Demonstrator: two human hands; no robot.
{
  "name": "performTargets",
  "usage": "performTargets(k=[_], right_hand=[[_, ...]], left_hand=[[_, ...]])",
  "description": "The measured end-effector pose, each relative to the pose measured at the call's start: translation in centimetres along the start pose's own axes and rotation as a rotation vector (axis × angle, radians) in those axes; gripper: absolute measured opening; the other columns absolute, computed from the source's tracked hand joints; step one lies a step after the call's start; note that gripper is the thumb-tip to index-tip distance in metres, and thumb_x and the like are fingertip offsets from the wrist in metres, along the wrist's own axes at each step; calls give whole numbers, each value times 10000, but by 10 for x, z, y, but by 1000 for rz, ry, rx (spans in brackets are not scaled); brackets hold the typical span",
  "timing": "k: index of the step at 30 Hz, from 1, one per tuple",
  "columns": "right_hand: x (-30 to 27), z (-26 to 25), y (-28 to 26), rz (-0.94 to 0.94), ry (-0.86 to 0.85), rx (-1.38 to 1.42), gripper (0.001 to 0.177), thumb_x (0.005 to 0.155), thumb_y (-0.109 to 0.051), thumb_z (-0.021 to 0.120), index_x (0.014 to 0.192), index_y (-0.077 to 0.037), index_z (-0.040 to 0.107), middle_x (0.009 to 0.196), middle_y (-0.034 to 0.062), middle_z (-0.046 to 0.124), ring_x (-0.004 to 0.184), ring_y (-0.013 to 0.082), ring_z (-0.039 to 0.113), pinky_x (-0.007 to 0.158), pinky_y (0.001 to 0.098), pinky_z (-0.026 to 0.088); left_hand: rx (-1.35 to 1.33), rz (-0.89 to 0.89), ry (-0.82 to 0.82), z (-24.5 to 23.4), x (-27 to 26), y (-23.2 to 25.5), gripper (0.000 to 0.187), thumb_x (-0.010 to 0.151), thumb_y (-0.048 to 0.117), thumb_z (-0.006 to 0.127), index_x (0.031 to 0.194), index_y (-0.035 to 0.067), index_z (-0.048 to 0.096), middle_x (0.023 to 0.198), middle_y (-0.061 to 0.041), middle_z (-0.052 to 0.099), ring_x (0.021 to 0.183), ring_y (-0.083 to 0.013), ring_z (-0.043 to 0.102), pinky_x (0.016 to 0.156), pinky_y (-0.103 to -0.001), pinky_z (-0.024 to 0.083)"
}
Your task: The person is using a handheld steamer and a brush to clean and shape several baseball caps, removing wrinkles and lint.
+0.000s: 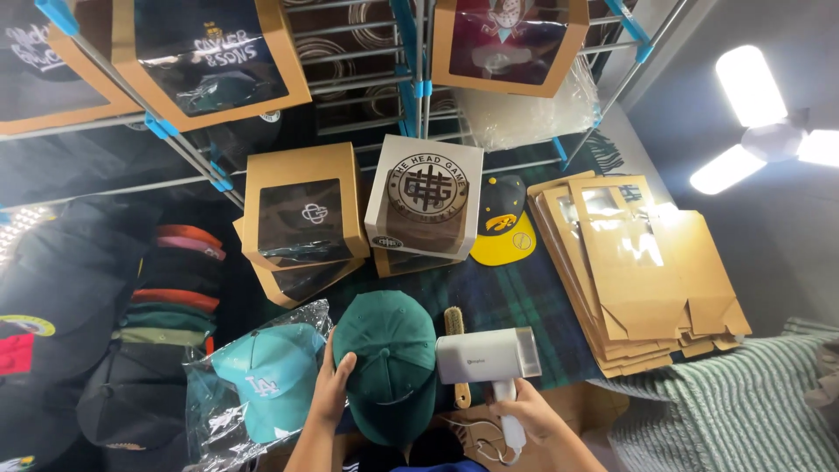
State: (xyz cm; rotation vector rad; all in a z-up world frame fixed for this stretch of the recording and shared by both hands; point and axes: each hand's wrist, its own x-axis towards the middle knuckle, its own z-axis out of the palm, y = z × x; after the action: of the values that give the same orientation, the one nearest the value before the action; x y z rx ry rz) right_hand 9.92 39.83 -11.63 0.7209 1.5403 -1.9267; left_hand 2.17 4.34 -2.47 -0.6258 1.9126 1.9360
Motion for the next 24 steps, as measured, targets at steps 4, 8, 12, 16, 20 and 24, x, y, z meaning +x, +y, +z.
performTargets(k=[4,8,12,16,20,24], right_hand=[[6,-1,-1,43,-11,193,330,844,-10,687,1112,-21,497,773,235,622,556,276,563,536,413,497],[20,-9,-7,31,-151,242,305,882,-72,672,1160,7,574,881,226,643,714,295,613,644,404,539],[31,5,-4,-26,47,185,167,870,-36,645,1025,18,612,775,186,638,640,270,600,605,378,513],[12,31,21,-6,172,256,238,916,-58,685,1075,-17,513,664,169,575,533,252,553,509,367,489],[2,65,52,-147,303,332,133,883,-29,628,973,14,539,600,175,541,497,265,500,523,395,434],[-23,91,87,-283,205,366,217,873,-99,627,738,-70,461,576,92,456,483,191,440,530,361,391]], left_hand=[[-31,21,-29,-4,3,-7,1011,724,545,611,1619,242,251,1613,-92,409,1461,-283,442,1162,-420,418],[82,94,-40,-8,5,-10,975,762,563,592,1610,213,260,1617,-87,403,1477,-268,416,1185,-409,375],[161,-12,-45,-14,2,0,1005,739,577,606,1622,275,233,1608,-83,416,1475,-273,423,1186,-414,383],[217,-39,-99,-25,9,2,1009,734,563,633,1622,300,231,1616,-47,406,1480,-235,412,1190,-381,370],[245,-52,-201,-35,17,11,1088,729,569,676,1629,241,159,1666,-29,277,1536,-199,287,1234,-386,297],[305,-141,-281,-43,5,28,1150,689,665,634,1636,276,109,1687,-29,168,1562,-233,220,1262,-442,253]])
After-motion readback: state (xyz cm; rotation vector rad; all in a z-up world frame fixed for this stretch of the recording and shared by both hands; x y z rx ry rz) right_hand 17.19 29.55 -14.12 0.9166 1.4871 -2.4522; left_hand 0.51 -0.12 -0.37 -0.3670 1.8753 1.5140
